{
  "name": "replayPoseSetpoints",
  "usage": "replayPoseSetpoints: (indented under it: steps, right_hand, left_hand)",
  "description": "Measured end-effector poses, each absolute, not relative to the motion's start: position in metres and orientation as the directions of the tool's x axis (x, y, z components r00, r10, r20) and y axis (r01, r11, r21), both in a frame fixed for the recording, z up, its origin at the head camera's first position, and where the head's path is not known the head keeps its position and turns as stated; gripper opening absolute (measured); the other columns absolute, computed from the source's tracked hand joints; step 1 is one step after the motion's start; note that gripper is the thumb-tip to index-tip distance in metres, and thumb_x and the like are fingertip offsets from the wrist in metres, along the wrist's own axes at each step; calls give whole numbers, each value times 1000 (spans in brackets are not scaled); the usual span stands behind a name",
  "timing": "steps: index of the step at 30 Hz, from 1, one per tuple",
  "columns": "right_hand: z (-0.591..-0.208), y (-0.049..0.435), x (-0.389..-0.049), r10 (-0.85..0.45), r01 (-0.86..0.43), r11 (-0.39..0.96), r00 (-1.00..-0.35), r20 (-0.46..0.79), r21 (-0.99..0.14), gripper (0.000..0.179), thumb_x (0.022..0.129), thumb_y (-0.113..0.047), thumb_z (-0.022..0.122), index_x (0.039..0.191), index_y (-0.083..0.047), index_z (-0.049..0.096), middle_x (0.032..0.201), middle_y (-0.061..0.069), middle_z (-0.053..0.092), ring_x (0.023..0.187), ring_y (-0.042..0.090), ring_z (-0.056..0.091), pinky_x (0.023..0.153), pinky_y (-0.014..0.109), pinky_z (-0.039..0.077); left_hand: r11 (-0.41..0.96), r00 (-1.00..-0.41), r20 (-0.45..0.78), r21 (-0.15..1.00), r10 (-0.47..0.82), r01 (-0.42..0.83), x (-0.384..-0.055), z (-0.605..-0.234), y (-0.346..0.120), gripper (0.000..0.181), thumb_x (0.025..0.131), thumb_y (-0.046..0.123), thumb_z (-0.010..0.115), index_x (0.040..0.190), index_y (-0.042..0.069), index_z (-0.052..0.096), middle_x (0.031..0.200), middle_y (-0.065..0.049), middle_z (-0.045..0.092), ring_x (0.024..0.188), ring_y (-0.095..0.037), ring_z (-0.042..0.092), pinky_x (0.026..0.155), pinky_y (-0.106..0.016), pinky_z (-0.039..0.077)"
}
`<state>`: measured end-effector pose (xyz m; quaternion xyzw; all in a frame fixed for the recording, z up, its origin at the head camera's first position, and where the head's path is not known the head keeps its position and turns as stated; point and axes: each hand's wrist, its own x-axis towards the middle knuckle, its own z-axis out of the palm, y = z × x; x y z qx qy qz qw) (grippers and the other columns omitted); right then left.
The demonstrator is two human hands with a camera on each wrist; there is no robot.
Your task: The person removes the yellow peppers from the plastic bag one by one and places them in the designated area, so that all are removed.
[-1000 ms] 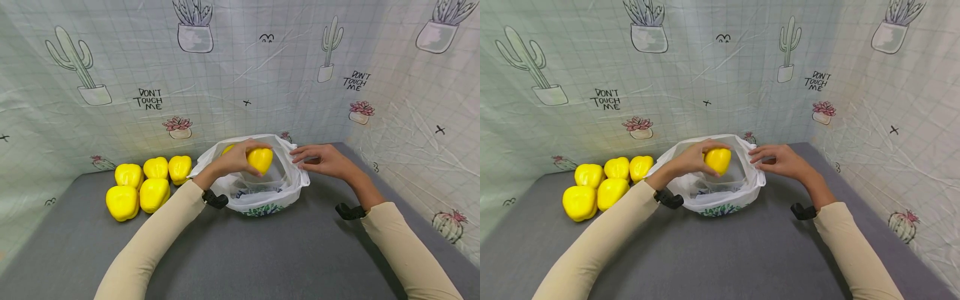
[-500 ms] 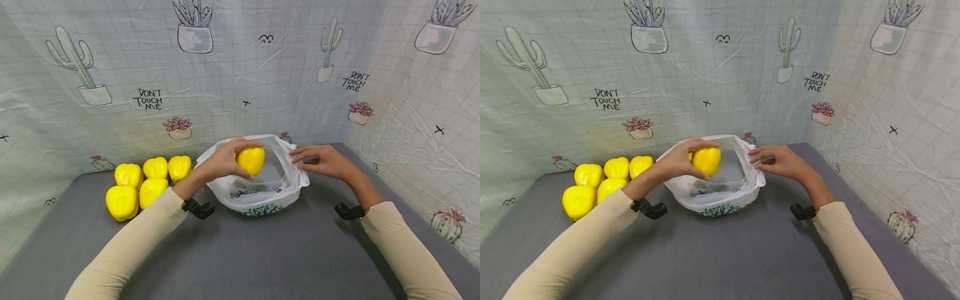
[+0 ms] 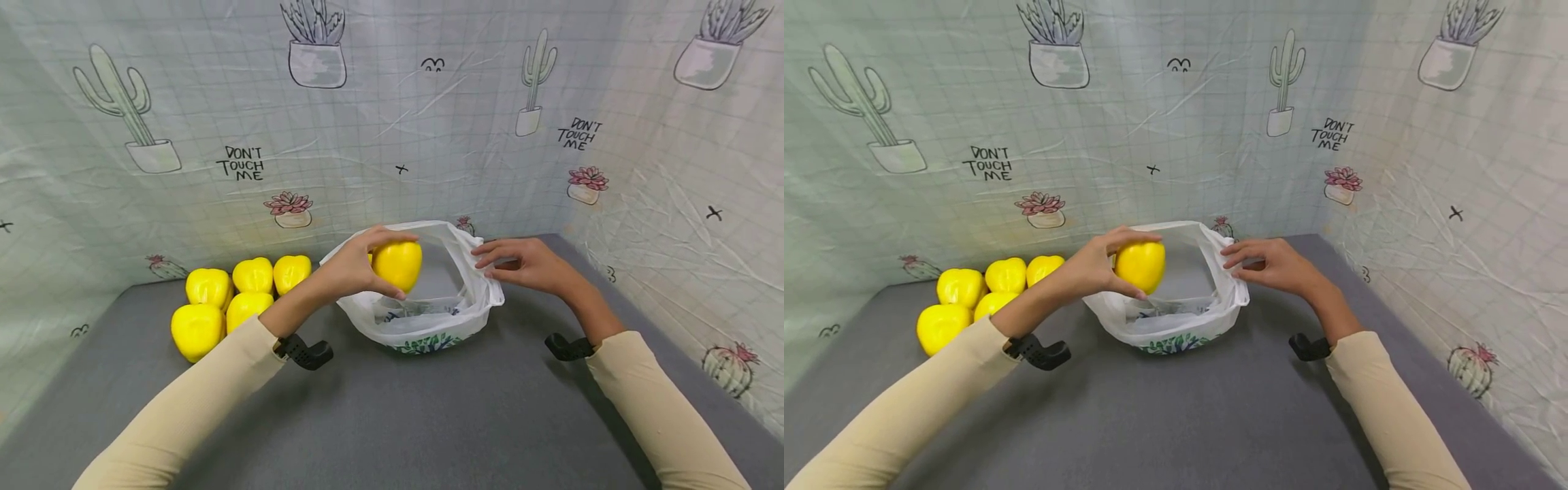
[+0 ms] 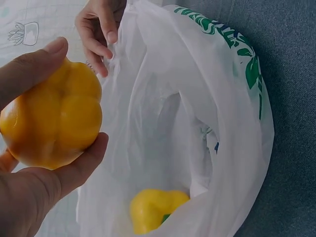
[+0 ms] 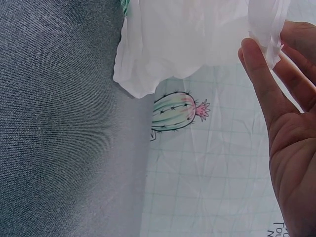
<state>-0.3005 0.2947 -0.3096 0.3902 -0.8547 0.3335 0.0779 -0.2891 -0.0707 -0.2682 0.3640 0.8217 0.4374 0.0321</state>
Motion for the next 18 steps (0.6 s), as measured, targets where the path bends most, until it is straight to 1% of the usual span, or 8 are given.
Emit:
replayPoseSetpoints:
  steps: [3,5,8,10,12,16,18]
  right_hand:
    - [-309,294,-300,-613,-715,470,-686,391,-518,23,91,-3,74,112,-12,78,131,9,67,120,28,63,84,33,60]
    - [-308,294,-300,-611,-712,469,-689,389,-523,23,91,-3,74,112,-12,78,131,9,67,121,28,62,85,34,60]
    - [-309,294,-300,-609,-706,467,-694,385,-533,23,92,-3,74,112,-13,78,132,9,67,122,28,62,85,32,59]
    - [-310,295,-300,-610,-705,464,-693,384,-537,23,92,-3,74,113,-13,78,132,9,67,122,28,62,85,30,59]
    - [-310,295,-301,-610,-706,460,-692,387,-538,23,92,-3,74,113,-12,78,132,9,67,122,28,62,85,31,59]
    - [-310,294,-301,-612,-714,453,-685,396,-534,24,91,-3,74,113,-12,78,131,9,67,120,28,63,85,29,59]
    - [-309,293,-300,-613,-716,452,-683,398,-532,24,91,-3,75,113,-12,78,131,9,67,120,27,63,85,27,59]
  left_hand:
    - [360,-751,252,756,611,546,-287,-268,-73,84,68,21,96,143,29,58,139,7,52,115,-21,53,90,-41,54]
    - [353,-760,237,775,605,524,-285,-267,-75,83,69,21,96,143,30,58,141,7,52,117,-21,52,90,-42,53]
    - [347,-772,210,801,599,487,-282,-265,-76,81,71,21,94,143,32,57,144,9,49,118,-22,52,90,-43,53]
    - [341,-776,197,814,600,470,-280,-263,-78,81,73,20,93,144,31,56,147,9,47,119,-23,52,90,-43,53]
    - [337,-776,189,821,602,462,-279,-262,-79,81,73,19,93,144,29,56,148,7,46,119,-24,52,90,-43,53]
    - [327,-781,182,834,597,444,-279,-261,-83,82,73,17,93,144,30,56,148,7,47,119,-25,51,91,-43,53]
    - [326,-787,180,839,590,435,-279,-260,-87,82,72,17,94,143,32,57,147,7,47,119,-25,51,90,-43,54]
